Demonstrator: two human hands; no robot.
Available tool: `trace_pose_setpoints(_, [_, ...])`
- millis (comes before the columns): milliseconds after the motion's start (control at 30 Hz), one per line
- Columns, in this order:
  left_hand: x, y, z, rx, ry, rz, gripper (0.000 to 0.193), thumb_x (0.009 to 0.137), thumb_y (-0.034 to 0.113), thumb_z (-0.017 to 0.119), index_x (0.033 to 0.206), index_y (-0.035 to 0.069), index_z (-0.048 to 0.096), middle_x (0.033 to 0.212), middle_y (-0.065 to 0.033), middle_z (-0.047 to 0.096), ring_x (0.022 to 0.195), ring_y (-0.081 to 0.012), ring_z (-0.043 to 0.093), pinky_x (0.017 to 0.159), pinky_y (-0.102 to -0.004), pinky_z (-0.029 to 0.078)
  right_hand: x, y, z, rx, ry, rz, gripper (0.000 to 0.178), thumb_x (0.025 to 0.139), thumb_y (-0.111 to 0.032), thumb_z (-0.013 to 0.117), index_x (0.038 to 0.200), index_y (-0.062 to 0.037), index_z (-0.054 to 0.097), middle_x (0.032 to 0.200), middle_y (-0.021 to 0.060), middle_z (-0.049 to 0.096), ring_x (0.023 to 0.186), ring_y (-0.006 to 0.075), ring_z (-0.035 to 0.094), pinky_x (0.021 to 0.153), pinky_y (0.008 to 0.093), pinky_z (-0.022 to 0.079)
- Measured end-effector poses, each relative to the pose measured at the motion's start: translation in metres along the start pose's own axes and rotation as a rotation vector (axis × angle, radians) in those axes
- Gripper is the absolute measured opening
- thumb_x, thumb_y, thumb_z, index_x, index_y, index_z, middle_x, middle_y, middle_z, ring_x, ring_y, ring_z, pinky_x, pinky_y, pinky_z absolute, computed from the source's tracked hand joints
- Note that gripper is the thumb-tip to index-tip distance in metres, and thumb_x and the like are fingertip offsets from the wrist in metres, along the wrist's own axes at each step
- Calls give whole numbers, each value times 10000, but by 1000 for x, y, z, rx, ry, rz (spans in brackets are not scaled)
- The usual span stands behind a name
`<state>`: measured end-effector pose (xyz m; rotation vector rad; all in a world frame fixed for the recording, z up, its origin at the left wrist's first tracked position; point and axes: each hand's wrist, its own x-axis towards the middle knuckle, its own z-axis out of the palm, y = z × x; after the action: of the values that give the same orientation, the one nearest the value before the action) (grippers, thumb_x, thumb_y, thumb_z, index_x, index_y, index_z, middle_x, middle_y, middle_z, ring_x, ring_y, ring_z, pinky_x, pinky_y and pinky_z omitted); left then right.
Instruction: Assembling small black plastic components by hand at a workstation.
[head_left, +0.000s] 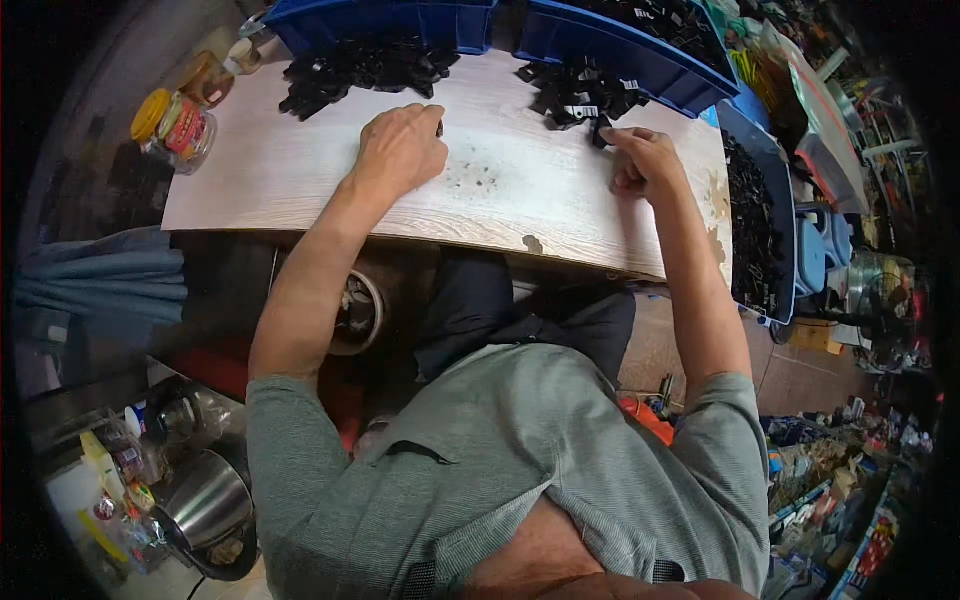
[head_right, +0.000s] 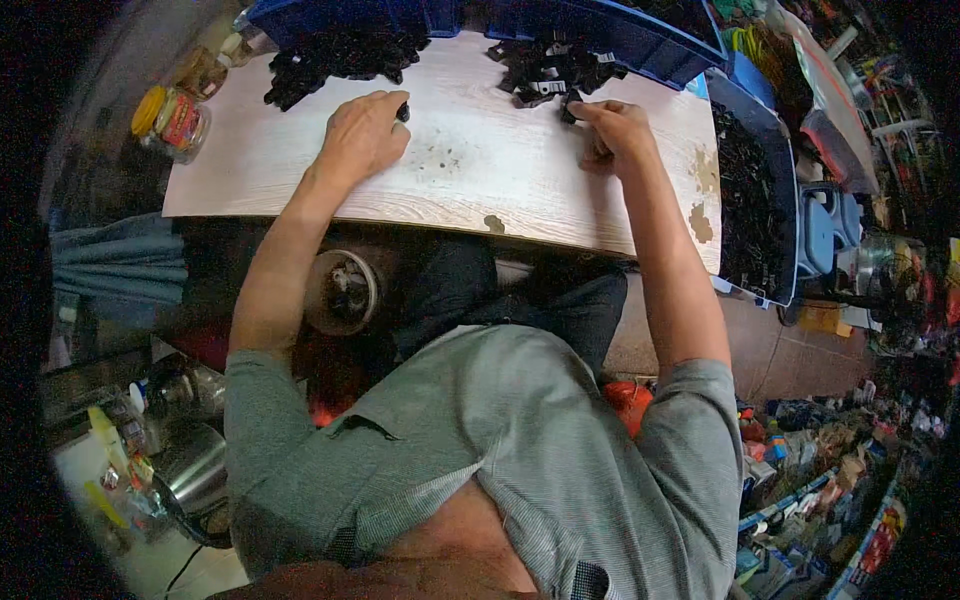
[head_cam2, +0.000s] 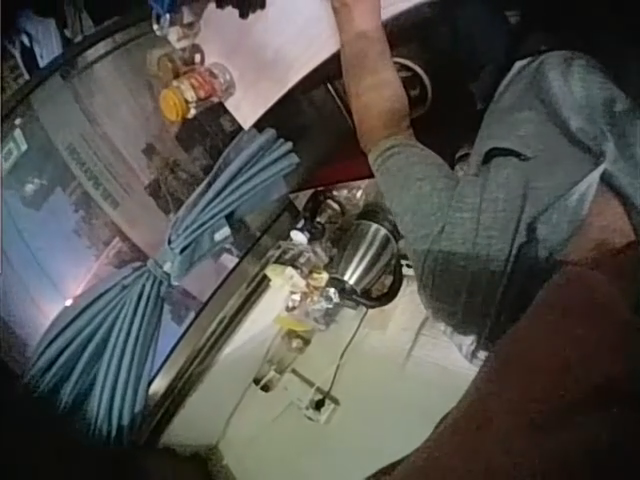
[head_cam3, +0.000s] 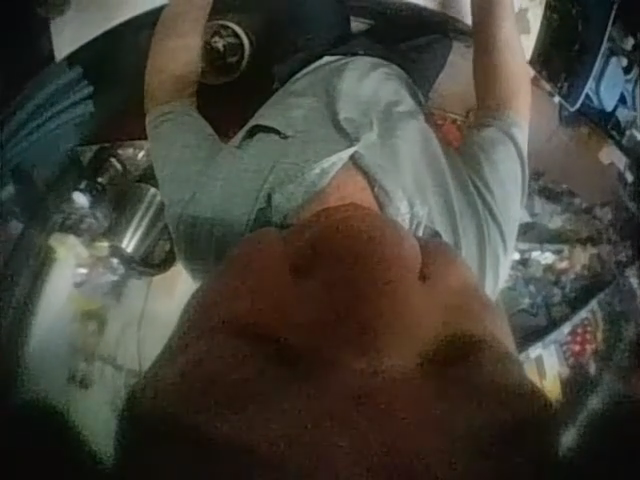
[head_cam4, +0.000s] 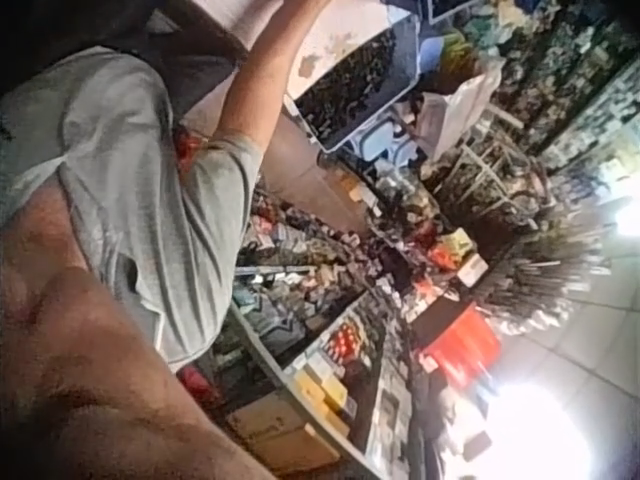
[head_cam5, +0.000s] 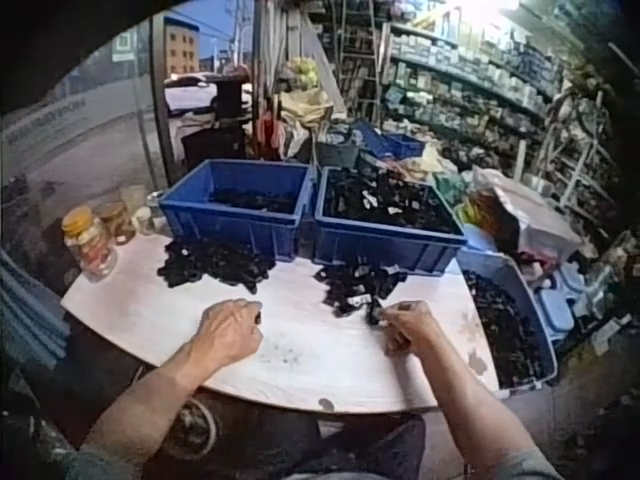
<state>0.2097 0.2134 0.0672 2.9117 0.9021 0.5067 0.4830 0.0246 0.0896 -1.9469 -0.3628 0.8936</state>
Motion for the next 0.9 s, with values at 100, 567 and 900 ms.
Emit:
trace_pose_setpoints(100, [3,-5,1,-11,-22,37,288,897,126,647,1166,70,733,973,-212,702,880,-355,686,840,-436,563,1,-8,12,-43,26,47,251,873,-290,795,918,-73,677,528,-5,407,449,153,515,461,381,557])
trace_pose_setpoints(567, [12,-19,11,-144,172,-52,244,944,229,610,894,13,711,894,-194,701,858,-403,664,799,-490,539,-24,17,0,236,-85,-30,174,880,-207,745,897,-60,654,534,15,407,458,191,531,470,376,552])
trace_pose_setpoints(900, [-4,16,26,-302,329,-11,265,909,152,678,1148,44,716,943,-184,712,830,-393,680,727,-467,535,-42,24,19,265,-185,-70,156,884,-171,756,857,-57,653,530,17,446,431,187,524,450,368,527])
